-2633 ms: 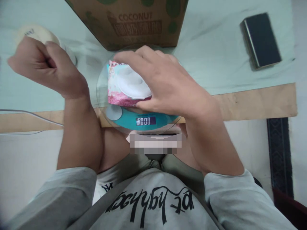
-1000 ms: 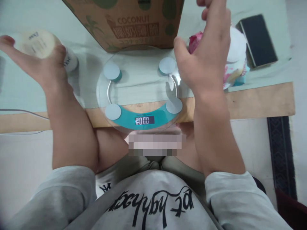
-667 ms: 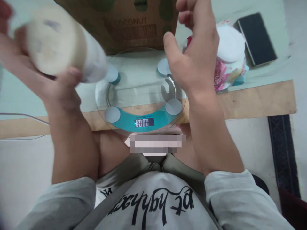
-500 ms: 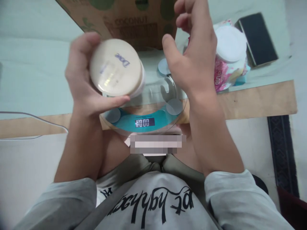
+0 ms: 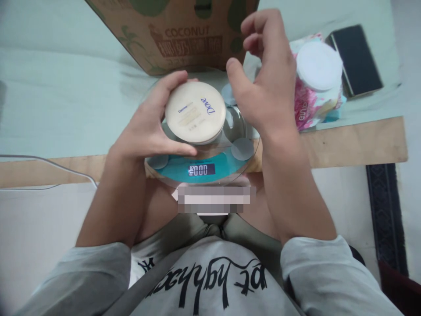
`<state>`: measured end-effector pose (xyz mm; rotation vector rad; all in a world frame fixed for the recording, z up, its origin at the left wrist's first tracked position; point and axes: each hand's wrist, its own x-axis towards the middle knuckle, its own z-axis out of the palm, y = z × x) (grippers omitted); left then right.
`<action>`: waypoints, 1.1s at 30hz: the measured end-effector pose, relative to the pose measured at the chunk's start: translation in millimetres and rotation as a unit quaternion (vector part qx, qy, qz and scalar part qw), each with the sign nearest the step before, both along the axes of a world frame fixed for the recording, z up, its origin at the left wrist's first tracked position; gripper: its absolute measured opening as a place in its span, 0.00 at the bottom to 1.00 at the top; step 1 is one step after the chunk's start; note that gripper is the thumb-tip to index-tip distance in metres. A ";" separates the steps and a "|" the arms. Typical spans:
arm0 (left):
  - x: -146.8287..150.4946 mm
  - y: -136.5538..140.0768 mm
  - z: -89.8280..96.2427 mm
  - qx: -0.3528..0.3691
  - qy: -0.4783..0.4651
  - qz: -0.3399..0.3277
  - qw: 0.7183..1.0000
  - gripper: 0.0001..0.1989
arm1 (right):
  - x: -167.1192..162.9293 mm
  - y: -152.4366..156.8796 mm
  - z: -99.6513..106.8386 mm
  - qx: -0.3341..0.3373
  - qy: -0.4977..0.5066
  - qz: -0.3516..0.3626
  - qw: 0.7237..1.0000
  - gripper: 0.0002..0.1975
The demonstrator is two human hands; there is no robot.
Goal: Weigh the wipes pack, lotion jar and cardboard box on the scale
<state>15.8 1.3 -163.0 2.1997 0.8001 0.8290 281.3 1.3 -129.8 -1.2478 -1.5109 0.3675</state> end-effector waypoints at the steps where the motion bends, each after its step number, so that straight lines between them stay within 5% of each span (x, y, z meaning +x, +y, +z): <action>1: -6.0 4.3 -1.9 -0.009 -0.032 0.008 0.999 0.72 | 2.7 -1.1 1.0 -0.004 0.005 -0.001 1.000 0.21; 4: -34.8 24.3 -5.1 0.025 -0.186 0.112 0.976 0.57 | 12.9 -2.8 2.3 -0.013 0.028 0.009 0.999 0.17; 8: -71.3 48.8 -9.0 0.008 -0.291 0.322 0.901 0.30 | 24.2 6.3 -9.0 -0.008 0.083 -0.021 0.996 0.13; 11: -81.6 56.9 -15.6 -0.059 -0.313 0.443 0.838 0.29 | 29.4 18.9 -24.7 -0.035 0.116 -0.052 0.991 0.14; 13: -82.1 58.4 -19.2 -0.061 -0.312 0.457 0.830 0.33 | 32.1 25.4 -32.3 -0.057 0.127 -0.059 0.988 0.14; 15: -80.7 57.8 -20.2 -0.055 -0.305 0.453 0.836 0.35 | 34.1 28.6 -34.9 -0.070 0.132 -0.060 0.987 0.15; 21: -77.5 56.9 -16.5 -0.055 -0.299 0.441 0.844 0.19 | 30.6 25.3 -22.8 -0.077 0.152 -0.060 0.984 0.16; 25: -71.2 55.5 -8.4 -0.020 -0.308 0.434 0.846 0.34 | 23.2 23.4 -15.2 -0.064 0.174 -0.071 0.980 0.17; 30: -36.2 13.7 27.1 0.042 -0.251 0.221 0.942 0.35 | 22.5 23.9 -14.2 -0.069 0.182 -0.068 0.979 0.16; 33: -8.6 -13.8 37.7 0.109 -0.066 0.006 0.992 0.47 | 23.2 22.6 -17.5 -0.071 0.176 -0.059 0.980 0.15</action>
